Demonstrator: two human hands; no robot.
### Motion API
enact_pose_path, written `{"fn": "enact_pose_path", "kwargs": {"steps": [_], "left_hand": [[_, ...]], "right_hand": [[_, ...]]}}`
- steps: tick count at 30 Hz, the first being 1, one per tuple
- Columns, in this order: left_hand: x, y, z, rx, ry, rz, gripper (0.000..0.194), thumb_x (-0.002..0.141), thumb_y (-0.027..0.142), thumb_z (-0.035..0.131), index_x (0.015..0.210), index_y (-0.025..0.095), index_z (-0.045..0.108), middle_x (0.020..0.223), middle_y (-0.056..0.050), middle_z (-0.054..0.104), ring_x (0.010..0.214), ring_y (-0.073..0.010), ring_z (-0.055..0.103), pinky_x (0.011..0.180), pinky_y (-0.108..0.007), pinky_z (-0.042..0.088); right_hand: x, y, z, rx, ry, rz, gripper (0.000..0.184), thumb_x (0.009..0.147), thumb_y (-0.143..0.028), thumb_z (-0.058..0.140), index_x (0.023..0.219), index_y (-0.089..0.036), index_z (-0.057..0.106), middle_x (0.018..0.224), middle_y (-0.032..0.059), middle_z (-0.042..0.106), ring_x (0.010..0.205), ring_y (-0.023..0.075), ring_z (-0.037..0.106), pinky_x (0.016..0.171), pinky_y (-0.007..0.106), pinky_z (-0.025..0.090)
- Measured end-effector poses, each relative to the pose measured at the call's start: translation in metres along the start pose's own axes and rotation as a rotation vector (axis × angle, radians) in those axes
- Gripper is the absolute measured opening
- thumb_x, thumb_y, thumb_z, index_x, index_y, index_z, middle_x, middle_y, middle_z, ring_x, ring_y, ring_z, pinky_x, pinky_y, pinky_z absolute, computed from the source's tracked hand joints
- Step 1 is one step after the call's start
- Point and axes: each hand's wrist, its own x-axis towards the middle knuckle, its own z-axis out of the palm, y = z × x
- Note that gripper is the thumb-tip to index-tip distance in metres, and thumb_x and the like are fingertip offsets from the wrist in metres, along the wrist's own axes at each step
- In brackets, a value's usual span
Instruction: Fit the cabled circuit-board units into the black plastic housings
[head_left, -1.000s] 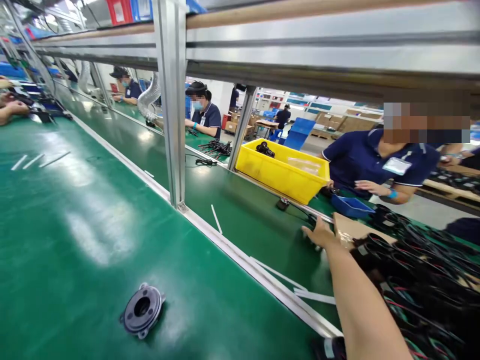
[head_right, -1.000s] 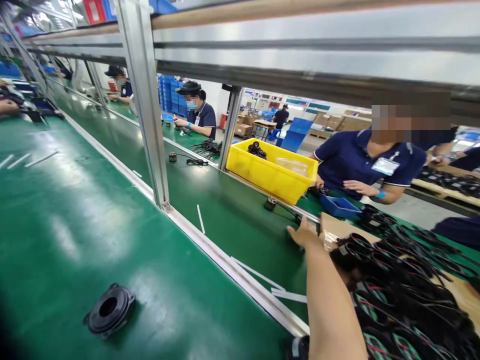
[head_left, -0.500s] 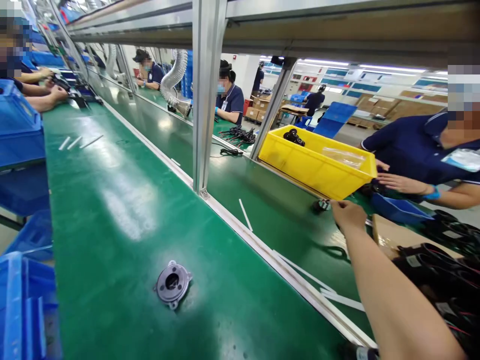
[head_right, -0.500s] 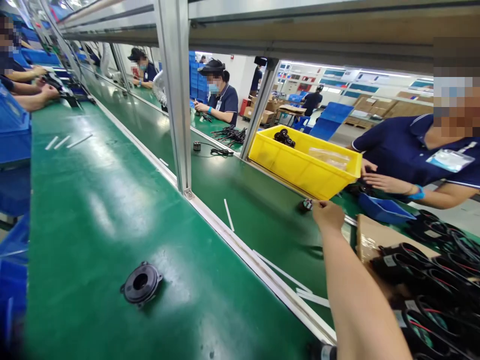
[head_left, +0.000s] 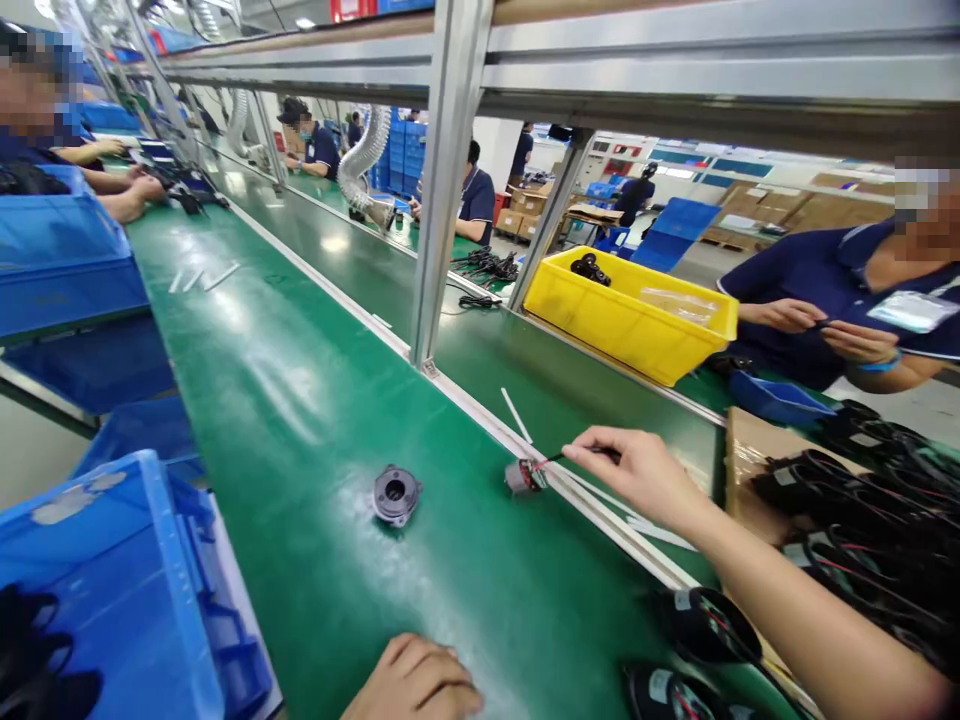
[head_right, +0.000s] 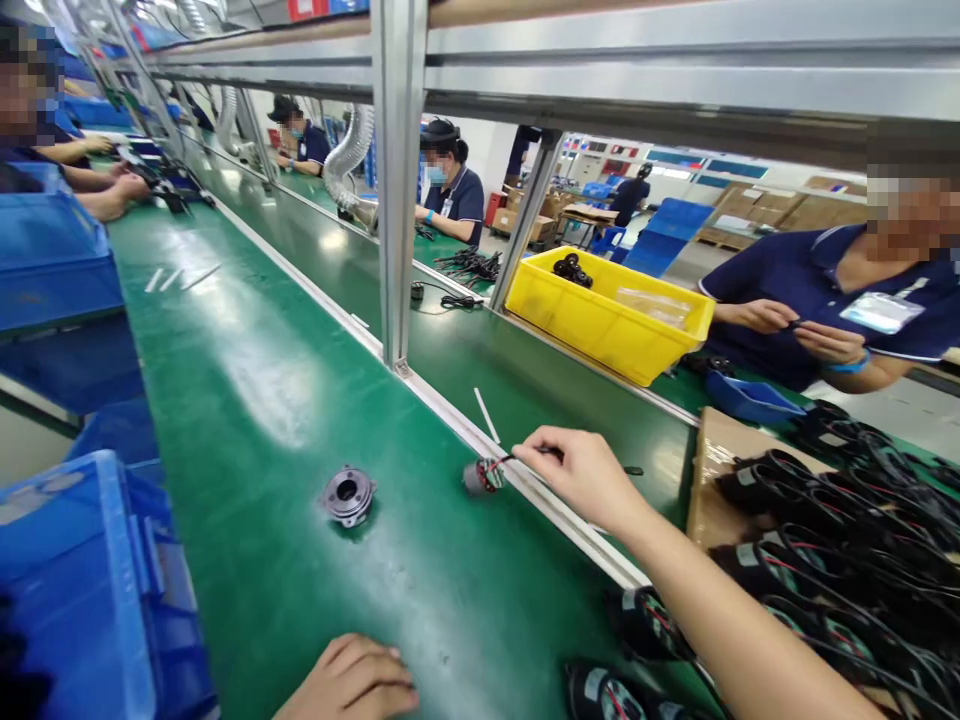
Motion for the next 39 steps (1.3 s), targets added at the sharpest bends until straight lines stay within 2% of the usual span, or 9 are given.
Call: {"fn": "enact_pose_path", "kwargs": {"steps": [3,7,12,17,23,29,32,35,39], "left_hand": [[-0.004,0.009,-0.005,-0.069,-0.045,-0.064,0.044,0.106,0.054,0.031,0.127,0.024,0.056,0.117,-0.006,0.074,0.111,-0.02,0.066,0.098,-0.032,0.047],[-0.005,0.023,-0.017,-0.164,-0.086,-0.143,0.051,0.096,0.061,0.057,0.131,0.024,0.056,0.123,-0.008,0.07,0.119,-0.025,0.062,0.105,-0.038,0.044],[-0.003,0.036,-0.031,-0.236,-0.148,-0.254,0.058,0.087,0.057,0.071,0.134,0.026,0.055,0.134,-0.007,0.065,0.128,-0.0288,0.056,0.111,-0.046,0.041],[-0.004,0.037,-0.029,-0.239,-0.156,-0.26,0.057,0.088,0.055,0.071,0.133,0.024,0.056,0.134,-0.009,0.064,0.129,-0.0302,0.055,0.113,-0.049,0.04],[-0.007,0.038,-0.027,-0.258,-0.094,-0.24,0.057,0.086,0.055,0.072,0.131,0.023,0.058,0.128,-0.009,0.067,0.125,-0.0303,0.058,0.11,-0.049,0.044],[0.006,0.027,-0.06,-0.129,0.163,-0.45,0.052,0.094,0.047,0.065,0.139,0.025,0.053,0.14,-0.013,0.058,0.127,-0.0304,0.057,0.108,-0.051,0.047],[0.018,0.014,-0.07,-0.083,0.262,-0.478,0.063,0.093,0.048,0.067,0.147,0.023,0.043,0.145,-0.015,0.054,0.134,-0.0313,0.052,0.112,-0.056,0.044],[0.02,0.012,-0.066,-0.197,0.271,-0.398,0.085,0.082,0.056,0.077,0.149,0.021,0.038,0.147,-0.016,0.053,0.137,-0.0314,0.051,0.114,-0.053,0.045],[-0.003,0.029,-0.049,-0.364,0.251,-0.36,0.061,0.089,0.043,0.074,0.14,0.022,0.048,0.133,-0.011,0.065,0.122,-0.0262,0.064,0.107,-0.043,0.052]], "right_hand": [[-0.026,-0.025,0.022,0.047,-0.113,-0.104,0.043,0.097,-0.059,0.049,0.086,-0.025,0.074,0.073,-0.0001,0.07,0.063,0.0168,0.061,0.06,0.029,0.046],[-0.057,-0.037,0.045,0.048,-0.2,-0.151,0.036,0.098,-0.055,0.051,0.092,-0.028,0.075,0.086,0.0014,0.074,0.081,0.0206,0.069,0.075,0.034,0.054],[-0.077,-0.054,0.08,0.005,-0.1,-0.038,0.065,0.083,-0.061,0.069,0.132,-0.019,0.062,0.116,0.0116,0.073,0.106,0.0302,0.07,0.094,0.048,0.055],[-0.076,-0.066,0.105,0.002,-0.058,0.018,0.048,0.082,-0.047,0.067,0.12,-0.018,0.065,0.112,0.0098,0.073,0.103,0.0281,0.07,0.093,0.045,0.055],[-0.076,-0.064,0.11,0.045,-0.024,0.044,0.041,0.079,-0.049,0.066,0.108,-0.021,0.065,0.091,0.0046,0.074,0.08,0.0225,0.07,0.076,0.037,0.056],[-0.075,-0.065,0.112,0.138,-0.026,-0.011,0.031,0.078,-0.047,0.067,0.098,-0.023,0.067,0.088,0.001,0.074,0.072,0.0194,0.068,0.067,0.032,0.054],[-0.083,-0.075,0.109,0.19,-0.034,-0.052,0.027,0.078,-0.042,0.069,0.098,-0.023,0.067,0.091,0.0011,0.074,0.076,0.0197,0.069,0.071,0.032,0.055],[-0.103,-0.095,0.102,0.258,-0.07,-0.117,0.035,0.078,-0.039,0.073,0.108,-0.024,0.067,0.098,0.0017,0.074,0.082,0.0189,0.07,0.074,0.031,0.056],[-0.133,-0.122,0.103,0.354,-0.12,-0.281,0.04,0.084,-0.038,0.075,0.122,-0.026,0.065,0.102,0.004,0.073,0.086,0.0187,0.07,0.074,0.03,0.058]]}}
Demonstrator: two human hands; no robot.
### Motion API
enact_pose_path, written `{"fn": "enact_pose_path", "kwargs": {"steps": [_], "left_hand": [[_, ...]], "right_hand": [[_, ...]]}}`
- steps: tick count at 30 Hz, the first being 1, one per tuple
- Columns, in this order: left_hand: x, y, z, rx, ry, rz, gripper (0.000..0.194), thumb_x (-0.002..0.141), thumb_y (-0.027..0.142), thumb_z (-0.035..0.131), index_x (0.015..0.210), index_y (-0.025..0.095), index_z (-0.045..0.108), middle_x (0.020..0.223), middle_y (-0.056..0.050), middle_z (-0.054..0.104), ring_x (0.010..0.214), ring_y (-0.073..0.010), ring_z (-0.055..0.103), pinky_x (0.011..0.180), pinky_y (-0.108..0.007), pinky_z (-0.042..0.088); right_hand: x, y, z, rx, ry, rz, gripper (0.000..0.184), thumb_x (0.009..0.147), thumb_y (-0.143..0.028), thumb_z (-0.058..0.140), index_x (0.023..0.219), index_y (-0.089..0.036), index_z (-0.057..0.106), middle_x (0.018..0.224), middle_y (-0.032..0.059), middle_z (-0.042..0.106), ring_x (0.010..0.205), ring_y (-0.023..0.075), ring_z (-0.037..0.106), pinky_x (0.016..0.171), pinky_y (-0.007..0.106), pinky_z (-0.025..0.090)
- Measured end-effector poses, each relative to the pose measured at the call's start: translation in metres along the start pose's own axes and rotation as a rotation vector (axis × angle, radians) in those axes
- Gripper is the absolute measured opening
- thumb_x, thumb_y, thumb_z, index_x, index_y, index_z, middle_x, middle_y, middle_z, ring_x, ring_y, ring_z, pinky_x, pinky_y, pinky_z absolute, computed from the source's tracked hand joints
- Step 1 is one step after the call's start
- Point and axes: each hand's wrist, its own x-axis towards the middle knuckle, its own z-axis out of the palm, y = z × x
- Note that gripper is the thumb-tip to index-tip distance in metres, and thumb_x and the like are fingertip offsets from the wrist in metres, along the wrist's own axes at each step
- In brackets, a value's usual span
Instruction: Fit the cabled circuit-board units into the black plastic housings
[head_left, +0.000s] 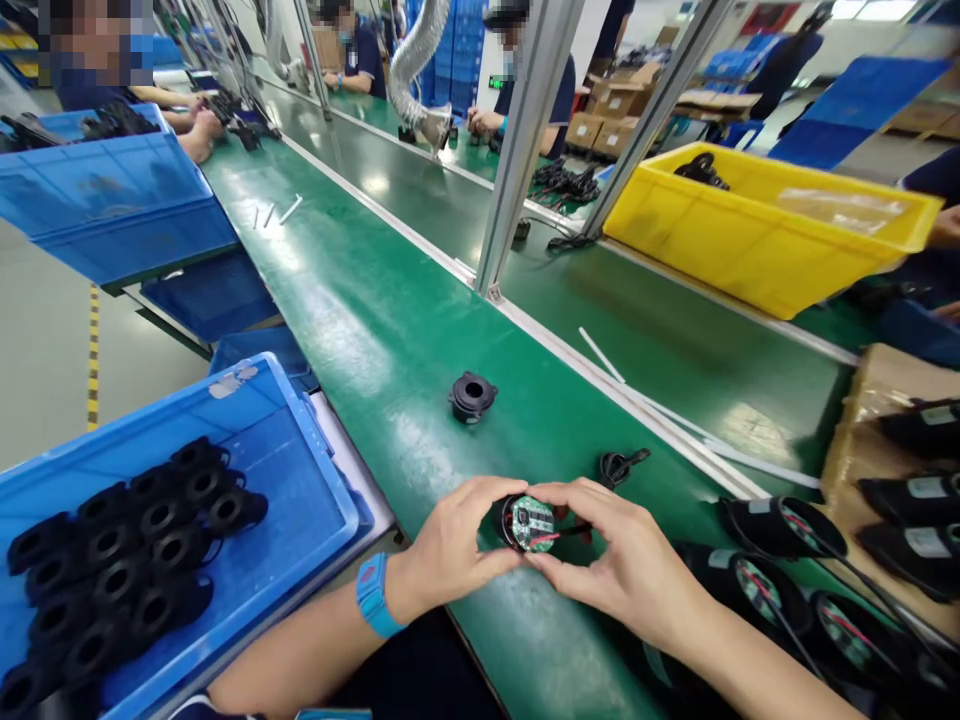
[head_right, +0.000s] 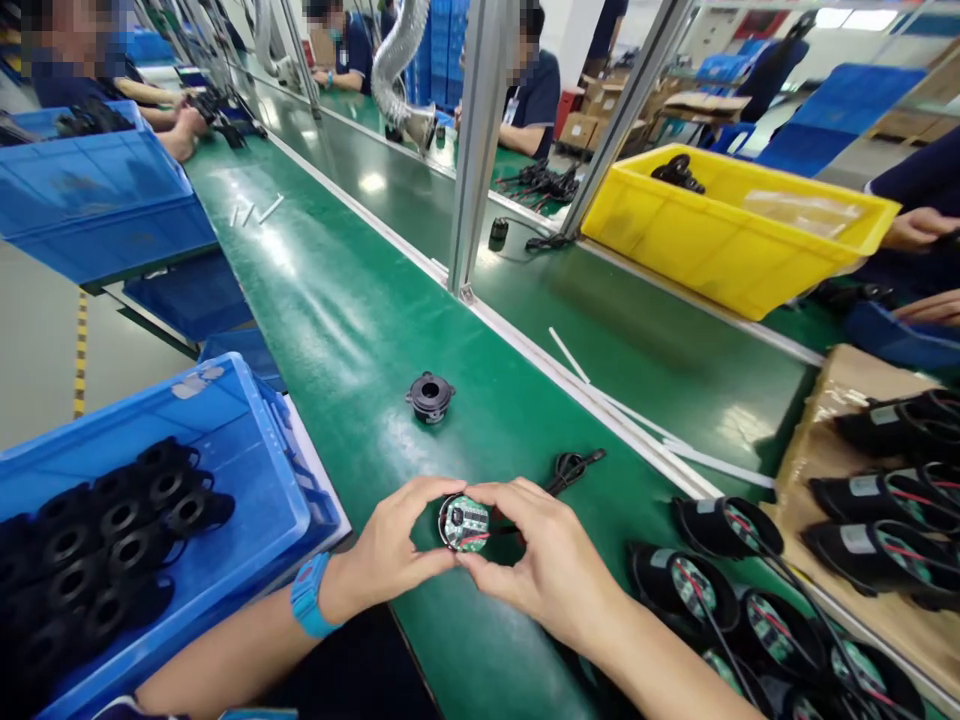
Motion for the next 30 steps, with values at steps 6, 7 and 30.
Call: {"fn": "enact_pose_path", "kwargs": {"steps": [6,7,30], "left_hand": [[-0.043,0.003,0.005,0.078,-0.035,-0.158,0.044,0.087,0.029,0.072,0.128,0.023,0.057,0.122,-0.007,0.072,0.111,-0.0251,0.068,0.105,-0.044,0.05],[-0.045,0.003,0.005,0.098,-0.034,-0.142,0.044,0.086,0.03,0.072,0.127,0.023,0.057,0.121,-0.007,0.073,0.11,-0.0252,0.069,0.106,-0.045,0.048],[-0.049,0.0,-0.004,0.166,-0.016,-0.057,0.043,0.091,0.04,0.07,0.128,0.021,0.057,0.123,-0.008,0.074,0.115,-0.0254,0.069,0.103,-0.042,0.048]], "right_hand": [[-0.024,0.0,0.036,-0.082,0.001,0.045,0.037,0.088,-0.057,0.07,0.106,-0.025,0.067,0.086,0.0031,0.073,0.074,0.0202,0.07,0.064,0.032,0.058],[-0.027,0.001,0.039,-0.093,-0.008,0.021,0.036,0.089,-0.057,0.068,0.106,-0.025,0.067,0.087,0.0035,0.073,0.075,0.0203,0.07,0.065,0.032,0.057],[-0.029,-0.013,0.051,-0.223,0.013,-0.129,0.032,0.101,-0.046,0.056,0.113,-0.018,0.064,0.089,0.006,0.075,0.073,0.0191,0.069,0.069,0.035,0.057]]}}
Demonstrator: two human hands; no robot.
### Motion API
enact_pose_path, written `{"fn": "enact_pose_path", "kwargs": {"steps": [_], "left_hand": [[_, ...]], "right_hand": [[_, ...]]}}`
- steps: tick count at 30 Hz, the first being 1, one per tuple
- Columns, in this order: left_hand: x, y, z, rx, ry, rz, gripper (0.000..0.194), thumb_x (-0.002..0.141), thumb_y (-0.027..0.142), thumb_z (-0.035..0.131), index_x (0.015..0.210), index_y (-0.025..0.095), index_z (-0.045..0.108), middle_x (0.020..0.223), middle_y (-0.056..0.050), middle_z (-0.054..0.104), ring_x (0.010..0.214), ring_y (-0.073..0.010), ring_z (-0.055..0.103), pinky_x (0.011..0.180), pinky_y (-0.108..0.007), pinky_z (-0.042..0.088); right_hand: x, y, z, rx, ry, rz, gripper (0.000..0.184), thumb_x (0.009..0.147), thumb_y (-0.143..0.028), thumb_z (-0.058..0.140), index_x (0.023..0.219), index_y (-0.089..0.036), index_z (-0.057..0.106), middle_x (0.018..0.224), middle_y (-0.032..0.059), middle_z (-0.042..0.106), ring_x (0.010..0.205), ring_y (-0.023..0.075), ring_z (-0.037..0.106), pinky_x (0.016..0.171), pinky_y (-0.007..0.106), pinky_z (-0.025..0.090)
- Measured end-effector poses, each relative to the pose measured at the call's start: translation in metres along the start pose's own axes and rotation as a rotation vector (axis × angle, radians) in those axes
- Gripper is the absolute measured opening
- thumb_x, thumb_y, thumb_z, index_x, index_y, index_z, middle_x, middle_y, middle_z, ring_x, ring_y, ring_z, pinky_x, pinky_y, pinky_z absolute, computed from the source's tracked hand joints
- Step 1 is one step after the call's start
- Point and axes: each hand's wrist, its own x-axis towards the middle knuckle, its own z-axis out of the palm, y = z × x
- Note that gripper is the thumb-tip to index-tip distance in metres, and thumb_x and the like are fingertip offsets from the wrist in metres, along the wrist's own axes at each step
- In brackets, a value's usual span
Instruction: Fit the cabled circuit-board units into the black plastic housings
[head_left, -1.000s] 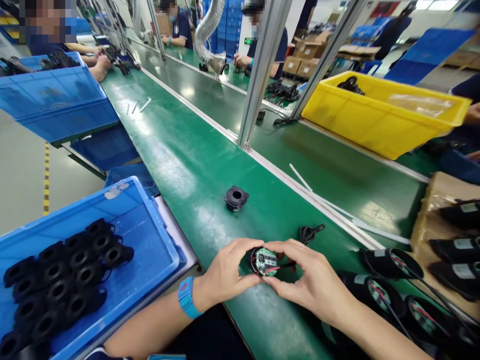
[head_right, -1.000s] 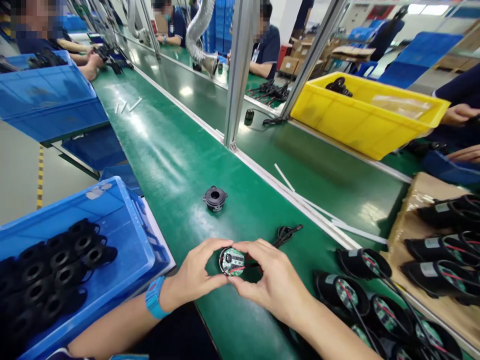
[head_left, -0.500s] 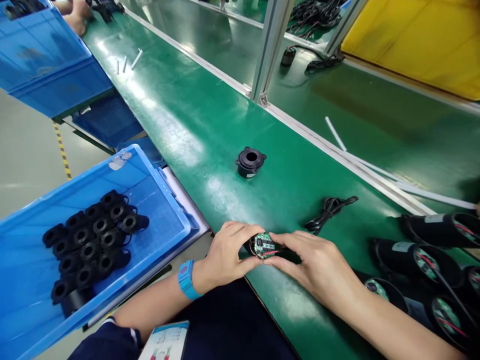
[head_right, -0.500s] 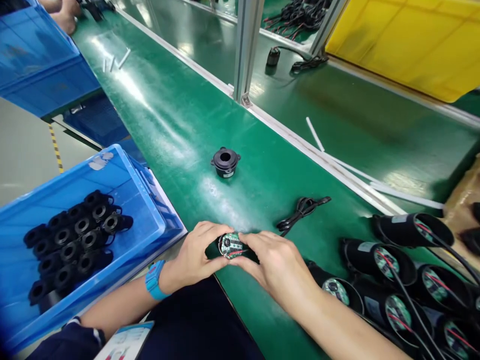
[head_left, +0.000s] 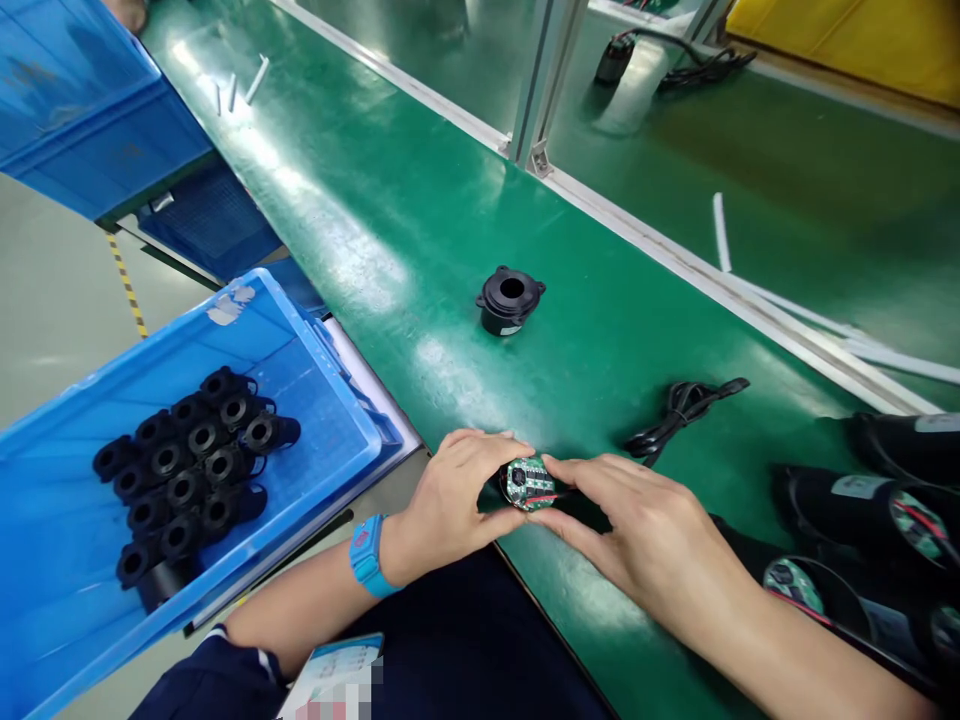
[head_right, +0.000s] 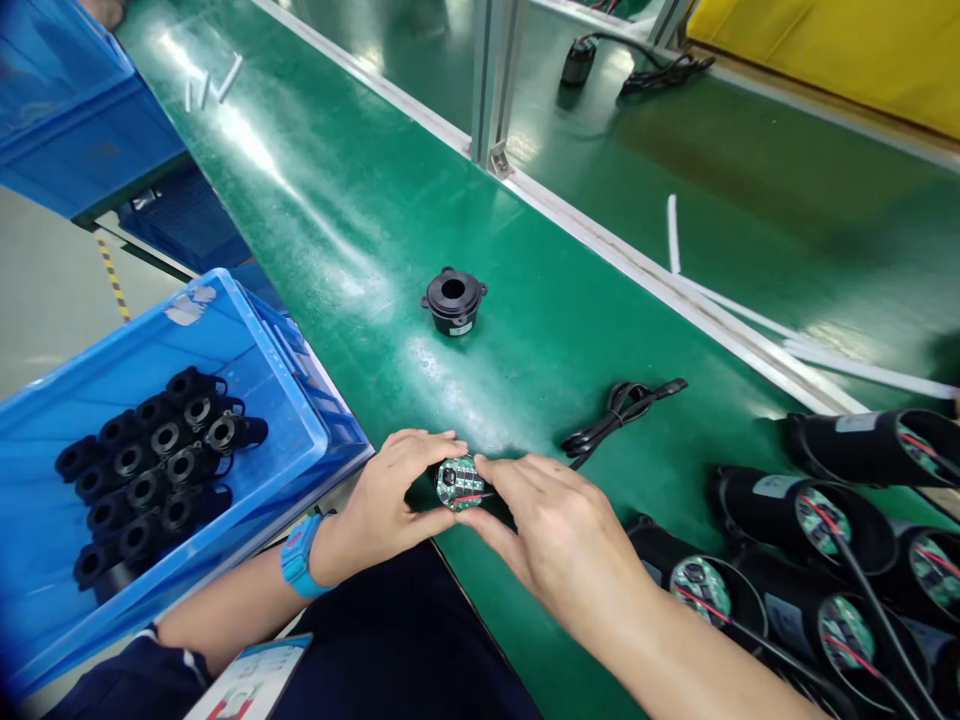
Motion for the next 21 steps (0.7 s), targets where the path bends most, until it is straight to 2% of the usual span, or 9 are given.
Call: {"fn": "enact_pose_path", "kwargs": {"steps": [2,6,10,15,21], "left_hand": [[0.001,-0.002,-0.001,0.024,0.022,0.042,0.043,0.091,0.041,0.071,0.128,0.021,0.058,0.122,-0.009,0.075,0.116,-0.026,0.07,0.1,-0.041,0.05],[0.002,-0.004,-0.002,0.028,0.02,0.09,0.042,0.092,0.04,0.07,0.127,0.021,0.059,0.118,-0.009,0.077,0.103,-0.0227,0.075,0.087,-0.036,0.053],[0.003,-0.007,-0.002,0.011,0.01,0.039,0.041,0.091,0.045,0.07,0.124,0.022,0.061,0.113,-0.007,0.078,0.096,-0.0213,0.074,0.084,-0.034,0.054],[0.003,-0.011,0.002,0.0,0.027,0.096,0.043,0.09,0.04,0.069,0.127,0.02,0.06,0.114,-0.009,0.077,0.096,-0.0211,0.075,0.081,-0.034,0.053],[0.002,-0.011,0.003,-0.007,0.028,0.084,0.041,0.091,0.041,0.067,0.126,0.021,0.061,0.113,-0.008,0.077,0.097,-0.0217,0.075,0.082,-0.034,0.054]], "right_hand": [[0.0,-0.001,-0.001,-0.036,-0.008,-0.021,0.031,0.101,-0.043,0.055,0.114,-0.016,0.064,0.091,0.0059,0.075,0.074,0.0185,0.069,0.07,0.035,0.057],[0.0,-0.001,-0.001,-0.1,-0.025,-0.063,0.033,0.101,-0.04,0.056,0.118,-0.012,0.062,0.096,0.006,0.075,0.079,0.0202,0.07,0.075,0.037,0.057],[0.0,0.0,0.0,-0.11,-0.024,-0.066,0.031,0.1,-0.038,0.059,0.117,-0.012,0.062,0.097,0.0051,0.074,0.08,0.02,0.069,0.076,0.037,0.055],[0.0,-0.003,-0.001,-0.109,-0.016,-0.071,0.028,0.101,-0.036,0.058,0.114,-0.012,0.062,0.096,0.0052,0.074,0.082,0.0194,0.069,0.079,0.036,0.052],[-0.004,-0.003,0.001,-0.102,-0.003,-0.066,0.029,0.1,-0.034,0.062,0.117,-0.011,0.062,0.099,0.0063,0.074,0.085,0.0191,0.07,0.081,0.034,0.051]]}}
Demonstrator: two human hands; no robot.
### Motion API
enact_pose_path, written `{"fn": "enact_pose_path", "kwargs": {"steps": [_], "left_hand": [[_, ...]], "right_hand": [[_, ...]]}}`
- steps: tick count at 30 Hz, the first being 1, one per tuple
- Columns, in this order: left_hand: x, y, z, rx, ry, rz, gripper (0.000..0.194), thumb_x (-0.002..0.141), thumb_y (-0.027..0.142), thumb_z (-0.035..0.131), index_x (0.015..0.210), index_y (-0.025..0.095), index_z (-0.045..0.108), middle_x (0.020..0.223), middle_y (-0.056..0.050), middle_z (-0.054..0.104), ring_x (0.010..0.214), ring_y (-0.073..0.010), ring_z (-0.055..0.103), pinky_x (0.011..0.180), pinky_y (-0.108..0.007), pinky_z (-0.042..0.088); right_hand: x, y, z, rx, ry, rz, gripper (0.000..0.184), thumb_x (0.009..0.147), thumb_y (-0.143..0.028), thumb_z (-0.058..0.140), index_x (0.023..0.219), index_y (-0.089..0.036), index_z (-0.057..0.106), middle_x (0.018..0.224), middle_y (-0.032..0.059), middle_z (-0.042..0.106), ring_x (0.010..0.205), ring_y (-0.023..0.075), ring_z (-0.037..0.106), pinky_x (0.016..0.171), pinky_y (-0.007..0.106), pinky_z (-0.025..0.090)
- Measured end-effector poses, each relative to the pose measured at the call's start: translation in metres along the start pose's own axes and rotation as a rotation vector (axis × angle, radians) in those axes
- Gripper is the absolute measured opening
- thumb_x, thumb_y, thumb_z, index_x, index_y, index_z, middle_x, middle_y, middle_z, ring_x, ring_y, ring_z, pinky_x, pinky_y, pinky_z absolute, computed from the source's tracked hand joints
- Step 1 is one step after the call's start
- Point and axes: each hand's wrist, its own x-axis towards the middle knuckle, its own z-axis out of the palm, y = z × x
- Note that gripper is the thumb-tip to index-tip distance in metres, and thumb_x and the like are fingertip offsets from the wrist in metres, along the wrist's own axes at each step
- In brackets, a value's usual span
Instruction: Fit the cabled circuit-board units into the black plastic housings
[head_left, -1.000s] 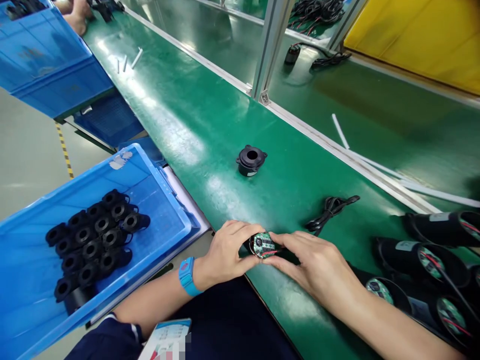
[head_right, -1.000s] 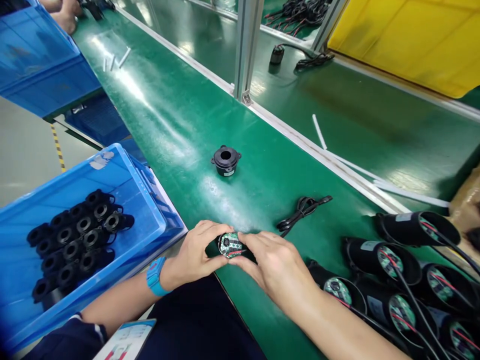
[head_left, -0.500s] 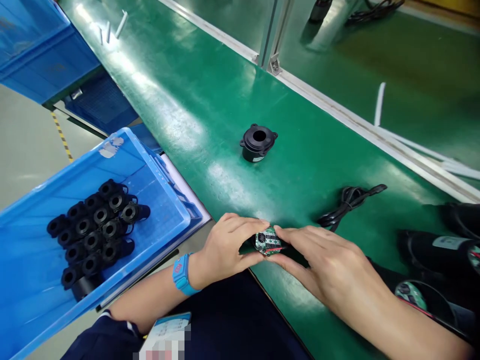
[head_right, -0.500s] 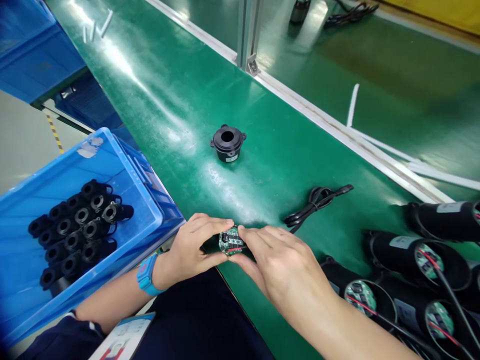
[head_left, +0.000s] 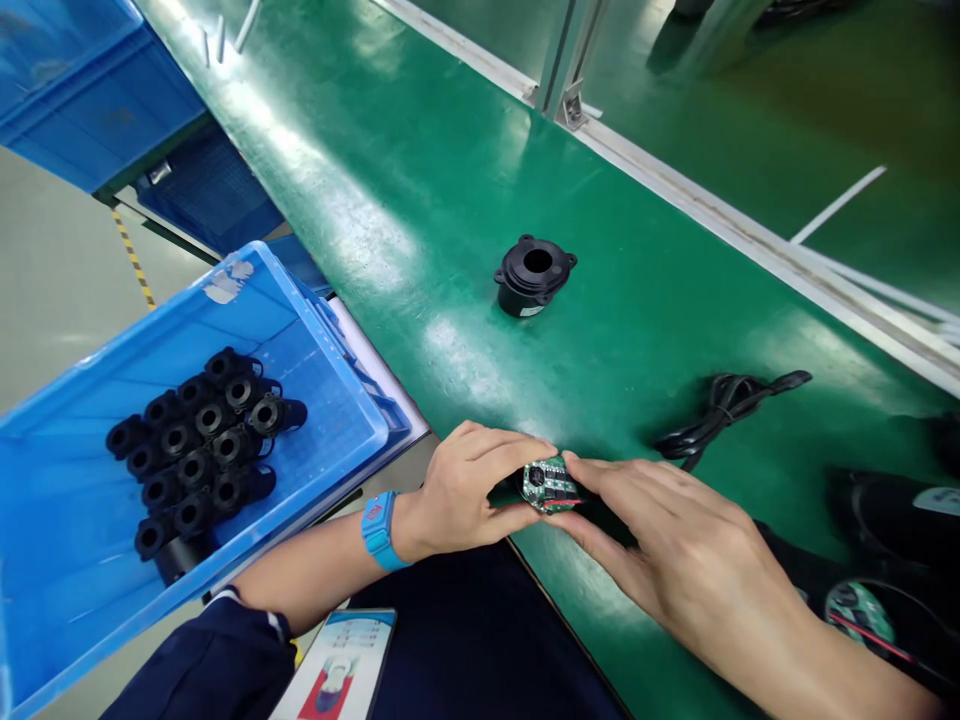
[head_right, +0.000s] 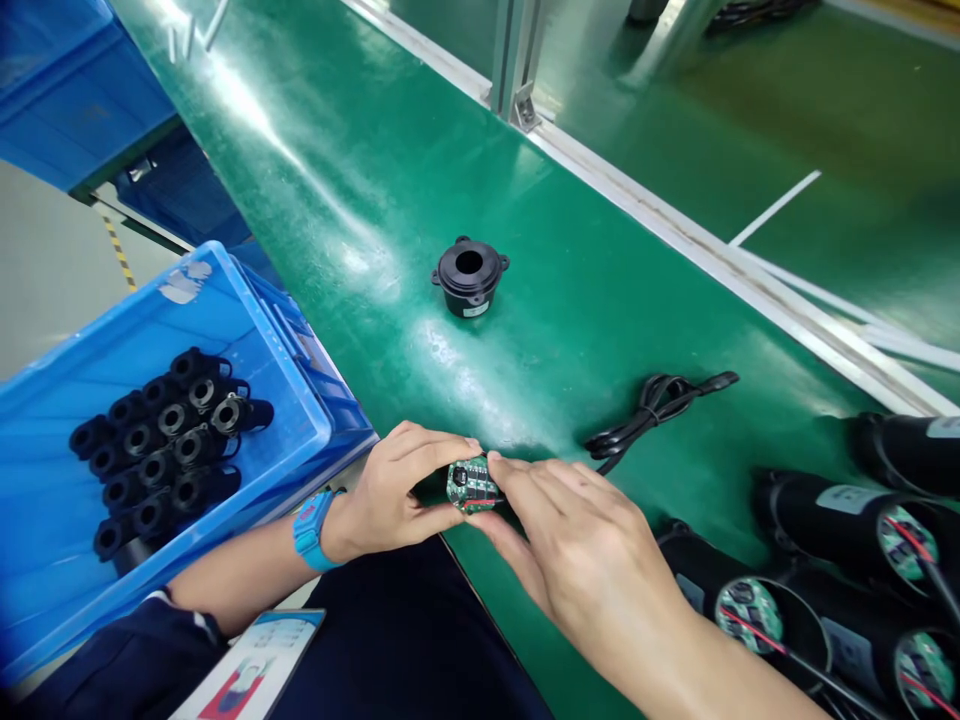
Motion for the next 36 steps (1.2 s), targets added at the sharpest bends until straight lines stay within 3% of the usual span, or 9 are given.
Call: {"fn": "enact_pose_path", "kwargs": {"steps": [11,14,18,21,24,27,30,33,36], "left_hand": [[-0.003,0.003,0.002,-0.007,0.003,-0.059,0.043,0.088,0.038,0.072,0.125,0.02,0.058,0.115,-0.007,0.076,0.1,-0.0231,0.073,0.085,-0.036,0.057],[-0.003,0.002,-0.001,-0.069,-0.012,-0.115,0.06,0.086,0.038,0.075,0.137,0.022,0.048,0.119,-0.008,0.074,0.107,-0.0254,0.073,0.091,-0.039,0.058],[-0.002,0.003,0.0,-0.239,0.063,-0.147,0.09,0.081,0.044,0.081,0.15,0.022,0.028,0.119,-0.009,0.072,0.105,-0.0258,0.074,0.094,-0.042,0.059],[0.001,0.003,0.0,-0.296,0.127,-0.124,0.1,0.077,0.05,0.084,0.153,0.022,0.025,0.111,-0.007,0.072,0.098,-0.0245,0.075,0.09,-0.04,0.06],[0.01,-0.001,-0.012,-0.315,0.091,-0.025,0.106,0.073,0.06,0.083,0.155,0.024,0.025,0.11,-0.007,0.071,0.094,-0.0236,0.074,0.088,-0.039,0.06],[0.035,-0.008,-0.032,-0.151,0.126,0.011,0.096,0.077,0.071,0.072,0.152,0.024,0.034,0.127,-0.012,0.067,0.113,-0.0285,0.068,0.101,-0.045,0.054],[0.075,-0.015,-0.042,0.253,0.266,-0.091,0.078,0.085,0.068,0.066,0.144,0.021,0.046,0.15,-0.018,0.049,0.139,-0.0367,0.048,0.115,-0.054,0.038],[0.116,-0.024,-0.04,0.487,0.19,-0.116,0.065,0.081,0.053,0.079,0.132,0.017,0.058,0.156,-0.022,0.042,0.144,-0.0418,0.041,0.114,-0.058,0.037],[0.134,-0.033,-0.035,0.373,0.153,-0.216,0.038,0.082,0.029,0.082,0.114,0.014,0.067,0.149,-0.021,0.052,0.136,-0.0394,0.051,0.111,-0.056,0.041]], "right_hand": [[-0.002,0.005,0.005,0.069,0.022,-0.007,0.03,0.097,-0.034,0.067,0.116,-0.011,0.062,0.099,0.0071,0.073,0.086,0.0177,0.07,0.082,0.032,0.052],[0.003,0.008,0.002,0.13,0.016,0.034,0.03,0.096,-0.039,0.067,0.111,-0.014,0.063,0.094,0.0052,0.073,0.078,0.0159,0.068,0.075,0.031,0.054],[0.009,0.01,-0.005,0.198,-0.019,0.109,0.034,0.098,-0.047,0.062,0.115,-0.018,0.064,0.085,0.0022,0.07,0.065,0.013,0.064,0.061,0.028,0.053],[0.009,0.012,-0.011,0.272,-0.061,0.172,0.037,0.098,-0.052,0.06,0.118,-0.022,0.066,0.082,-0.0002,0.067,0.058,0.0108,0.061,0.056,0.025,0.053],[0.007,0.014,-0.015,0.33,-0.088,0.205,0.037,0.093,-0.053,0.066,0.12,-0.027,0.066,0.086,-0.0017,0.07,0.061,0.0114,0.063,0.057,0.025,0.054],[0.007,0.015,-0.02,0.318,-0.041,0.211,0.037,0.09,-0.05,0.071,0.121,-0.029,0.067,0.097,0.0007,0.072,0.078,0.0173,0.069,0.066,0.029,0.057],[0.009,0.018,-0.024,0.262,0.047,0.25,0.035,0.09,-0.05,0.071,0.117,-0.028,0.07,0.099,0.0037,0.071,0.083,0.02,0.069,0.068,0.031,0.057],[0.012,0.021,-0.029,0.195,0.133,0.328,0.038,0.089,-0.056,0.07,0.114,-0.028,0.073,0.092,0.0025,0.068,0.07,0.0171,0.065,0.063,0.03,0.056],[0.013,0.024,-0.033,0.172,0.261,0.416,0.038,0.087,-0.055,0.073,0.112,-0.028,0.074,0.086,0.0005,0.066,0.061,0.0137,0.056,0.057,0.028,0.052]]}}
